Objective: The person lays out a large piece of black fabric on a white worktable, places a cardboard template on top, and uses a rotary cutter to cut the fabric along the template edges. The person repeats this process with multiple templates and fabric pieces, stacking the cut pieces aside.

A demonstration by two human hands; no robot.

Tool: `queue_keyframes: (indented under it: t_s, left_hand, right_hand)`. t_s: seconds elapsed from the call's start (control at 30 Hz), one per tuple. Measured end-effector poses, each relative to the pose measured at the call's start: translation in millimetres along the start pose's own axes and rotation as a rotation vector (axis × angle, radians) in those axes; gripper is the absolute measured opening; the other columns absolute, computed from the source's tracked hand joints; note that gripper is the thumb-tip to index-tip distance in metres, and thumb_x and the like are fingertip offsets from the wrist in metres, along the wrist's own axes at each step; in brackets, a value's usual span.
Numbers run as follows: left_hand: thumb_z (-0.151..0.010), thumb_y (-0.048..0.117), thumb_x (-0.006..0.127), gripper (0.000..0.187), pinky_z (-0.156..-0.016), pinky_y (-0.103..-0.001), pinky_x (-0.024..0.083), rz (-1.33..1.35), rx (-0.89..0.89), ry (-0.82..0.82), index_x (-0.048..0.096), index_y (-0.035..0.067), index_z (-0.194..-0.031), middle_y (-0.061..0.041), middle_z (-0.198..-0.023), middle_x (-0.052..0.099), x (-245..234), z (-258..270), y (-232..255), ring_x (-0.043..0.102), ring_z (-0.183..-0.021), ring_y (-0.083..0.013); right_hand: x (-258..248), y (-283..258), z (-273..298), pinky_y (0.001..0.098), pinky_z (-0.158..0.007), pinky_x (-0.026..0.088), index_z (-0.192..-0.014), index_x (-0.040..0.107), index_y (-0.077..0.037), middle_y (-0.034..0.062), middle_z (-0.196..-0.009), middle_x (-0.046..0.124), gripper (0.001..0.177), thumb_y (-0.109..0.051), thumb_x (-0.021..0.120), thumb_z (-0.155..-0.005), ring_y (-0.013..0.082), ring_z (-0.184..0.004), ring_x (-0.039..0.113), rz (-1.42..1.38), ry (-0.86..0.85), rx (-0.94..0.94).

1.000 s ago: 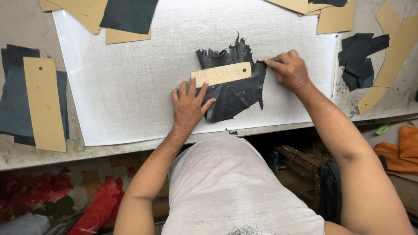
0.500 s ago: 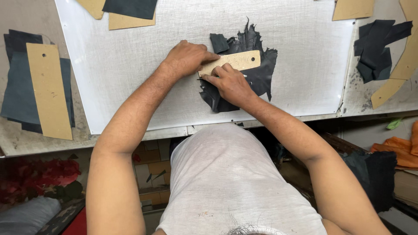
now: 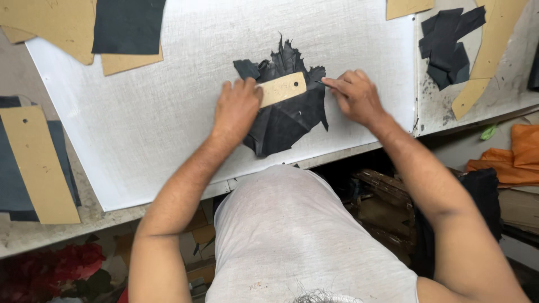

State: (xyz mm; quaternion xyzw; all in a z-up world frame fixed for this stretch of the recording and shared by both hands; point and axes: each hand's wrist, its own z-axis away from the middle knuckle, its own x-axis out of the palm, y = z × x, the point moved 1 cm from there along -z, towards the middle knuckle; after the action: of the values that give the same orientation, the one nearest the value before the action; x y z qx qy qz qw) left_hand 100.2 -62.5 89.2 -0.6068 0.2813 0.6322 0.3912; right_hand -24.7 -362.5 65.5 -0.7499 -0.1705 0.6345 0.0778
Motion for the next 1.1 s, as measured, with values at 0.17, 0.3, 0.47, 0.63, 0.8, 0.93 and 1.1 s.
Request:
queue_keyframes:
  t_s: [0.17,0.3,0.47,0.63,0.8,0.93,1.1]
  left_hand:
    - [-0.087,0.019,0.07,0.053,-0.093,-0.046,0.047,0.205,0.034,0.285,0.063,0.013,-0.139,-0.011,-0.135,0.058,11,-23,61,0.056,-0.118,-0.0248]
    - [-0.089,0.023,0.073,0.056,-0.092,-0.05,0.045,0.237,-0.021,0.245,0.06,0.016,-0.143,-0.012,-0.142,0.052,17,-38,66,0.054,-0.121,-0.0266]
    - [-0.083,0.025,0.075,0.064,-0.091,-0.049,0.045,0.189,0.012,0.155,0.058,0.016,-0.144,-0.013,-0.144,0.05,17,-34,67,0.052,-0.123,-0.0281]
    - [-0.082,0.04,0.078,0.072,-0.094,-0.049,0.045,0.212,0.019,0.215,0.056,0.013,-0.145,-0.014,-0.145,0.05,10,-28,69,0.052,-0.123,-0.029]
    - [-0.097,0.033,0.078,0.048,-0.1,-0.044,0.043,0.45,-0.017,0.033,0.061,0.015,-0.137,-0.009,-0.133,0.055,3,-7,64,0.052,-0.125,-0.0262]
    - [-0.089,0.038,0.08,0.05,-0.086,-0.043,0.05,0.597,-0.345,-0.053,0.06,0.008,-0.123,-0.013,-0.111,0.063,11,32,61,0.062,-0.1,-0.0269]
    - [-0.09,0.035,0.078,0.028,-0.07,-0.042,0.056,0.768,-0.202,-0.262,0.071,0.013,-0.105,-0.008,-0.084,0.072,21,45,64,0.07,-0.076,-0.0228]
  right_hand:
    - [33,-49,-7,0.0307,-0.072,0.052,-0.133,0.067,-0.007,0.0065,-0.102,0.066,0.039,0.0,0.071,-0.095,0.0193,-0.084,0.062,-0.475,0.243,0.288]
    - [44,-58,-32,0.0375,-0.069,0.052,-0.124,0.074,-0.011,0.0094,-0.086,0.061,0.036,-0.002,0.076,-0.09,0.0254,-0.076,0.061,-0.261,0.25,0.443]
    - [61,-82,0,0.0441,-0.072,0.054,-0.124,0.074,-0.008,0.0112,-0.089,0.058,0.037,0.001,0.073,-0.088,0.0313,-0.083,0.063,-0.074,0.336,0.369]
    - [64,-121,80,0.0408,-0.067,0.055,-0.131,0.071,-0.008,0.0104,-0.088,0.058,0.043,0.003,0.07,-0.089,0.0299,-0.079,0.062,-0.006,0.225,0.41]
    - [27,-120,134,0.0395,-0.069,0.055,-0.123,0.075,-0.013,0.0065,-0.083,0.061,0.037,-0.001,0.071,-0.088,0.0251,-0.076,0.063,-0.147,0.025,0.503]
    - [4,-95,110,0.0405,-0.072,0.052,-0.121,0.078,-0.014,0.0067,-0.086,0.065,0.032,0.001,0.071,-0.093,0.0264,-0.08,0.061,-0.151,0.194,0.454]
    - [-35,-84,68,0.0391,-0.086,0.054,-0.113,0.081,-0.019,0.005,-0.1,0.072,0.03,-0.006,0.077,-0.086,0.0234,-0.092,0.069,-0.088,-0.35,0.651]
